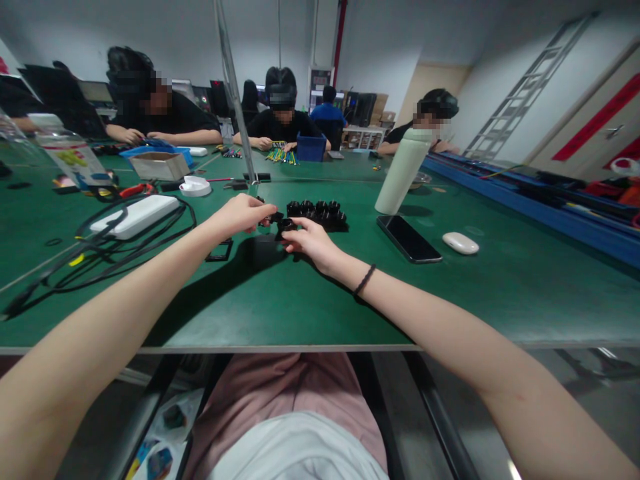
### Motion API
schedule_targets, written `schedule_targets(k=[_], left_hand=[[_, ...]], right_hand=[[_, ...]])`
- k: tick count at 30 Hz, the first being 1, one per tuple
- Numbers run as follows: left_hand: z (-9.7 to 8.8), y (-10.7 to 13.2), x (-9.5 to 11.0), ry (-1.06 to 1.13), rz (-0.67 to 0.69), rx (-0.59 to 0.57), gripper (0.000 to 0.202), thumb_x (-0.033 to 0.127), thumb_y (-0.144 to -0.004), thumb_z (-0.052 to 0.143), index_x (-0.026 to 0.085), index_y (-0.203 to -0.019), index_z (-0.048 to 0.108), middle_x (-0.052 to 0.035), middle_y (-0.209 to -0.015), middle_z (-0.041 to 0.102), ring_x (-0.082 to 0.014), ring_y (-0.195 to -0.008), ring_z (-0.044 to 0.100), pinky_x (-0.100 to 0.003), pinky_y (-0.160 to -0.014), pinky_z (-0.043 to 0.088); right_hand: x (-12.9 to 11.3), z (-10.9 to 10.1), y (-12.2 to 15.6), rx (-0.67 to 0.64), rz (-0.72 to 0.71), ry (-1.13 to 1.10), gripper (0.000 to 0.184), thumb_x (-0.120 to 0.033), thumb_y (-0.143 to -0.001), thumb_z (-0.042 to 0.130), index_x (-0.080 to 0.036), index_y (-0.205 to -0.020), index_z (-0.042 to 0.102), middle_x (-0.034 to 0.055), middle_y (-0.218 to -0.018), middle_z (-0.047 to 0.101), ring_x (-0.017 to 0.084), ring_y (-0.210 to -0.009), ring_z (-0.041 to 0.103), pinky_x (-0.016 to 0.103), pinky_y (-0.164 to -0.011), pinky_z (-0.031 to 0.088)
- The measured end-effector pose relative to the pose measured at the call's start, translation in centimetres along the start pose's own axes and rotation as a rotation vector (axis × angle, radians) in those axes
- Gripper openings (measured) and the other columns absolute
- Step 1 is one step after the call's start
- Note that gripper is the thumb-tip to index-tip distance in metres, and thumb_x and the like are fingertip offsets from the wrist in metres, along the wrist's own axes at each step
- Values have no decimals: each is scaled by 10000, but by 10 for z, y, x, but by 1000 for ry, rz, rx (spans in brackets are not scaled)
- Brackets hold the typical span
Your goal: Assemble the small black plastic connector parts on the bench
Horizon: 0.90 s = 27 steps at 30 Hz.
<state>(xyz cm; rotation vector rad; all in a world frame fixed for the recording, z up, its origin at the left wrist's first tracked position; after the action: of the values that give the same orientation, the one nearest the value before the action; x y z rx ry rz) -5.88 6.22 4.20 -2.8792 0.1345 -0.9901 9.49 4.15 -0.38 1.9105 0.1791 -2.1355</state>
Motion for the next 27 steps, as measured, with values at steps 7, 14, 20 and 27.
schedule_targets(k=[7,14,20,27], left_hand=[[7,-2,-2,112,-29,-65,362,473,-772,553,176,-583,637,-79,-693,682,-120,-479,503,-269,-476,453],[9,3,2,178,-93,-71,317,423,-749,577,148,-605,643,-72,-722,678,-97,-489,477,-228,-465,434],[10,4,4,180,-117,-76,313,425,-755,579,143,-643,656,-80,-761,699,-103,-502,472,-235,-473,436],[10,4,4,188,-68,-58,316,405,-780,569,136,-862,713,-81,-836,695,-108,-537,512,-230,-482,441]], right_hand=[[2,-1,-2,11,-11,15,300,7,-792,597,-133,-1056,575,-38,-649,611,61,-498,560,167,-531,520],[1,0,-2,1,-14,21,275,7,-789,597,-132,-1026,574,-39,-653,606,53,-500,557,162,-535,518],[0,1,0,9,-8,6,279,12,-793,594,-128,-1032,569,-39,-656,608,55,-512,559,162,-533,515],[-1,0,1,8,12,31,277,10,-817,580,-128,-1056,561,-57,-615,595,37,-452,532,140,-495,487]])
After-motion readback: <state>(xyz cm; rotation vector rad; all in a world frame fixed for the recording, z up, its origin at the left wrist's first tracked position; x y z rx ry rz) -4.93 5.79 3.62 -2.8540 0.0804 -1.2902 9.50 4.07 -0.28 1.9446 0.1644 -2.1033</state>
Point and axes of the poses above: each hand's wrist, its own y-axis away from the middle knuckle, its own z-axis out of the palm, x = y × z, the point moved 4 cm from there along -y, towards the middle knuckle
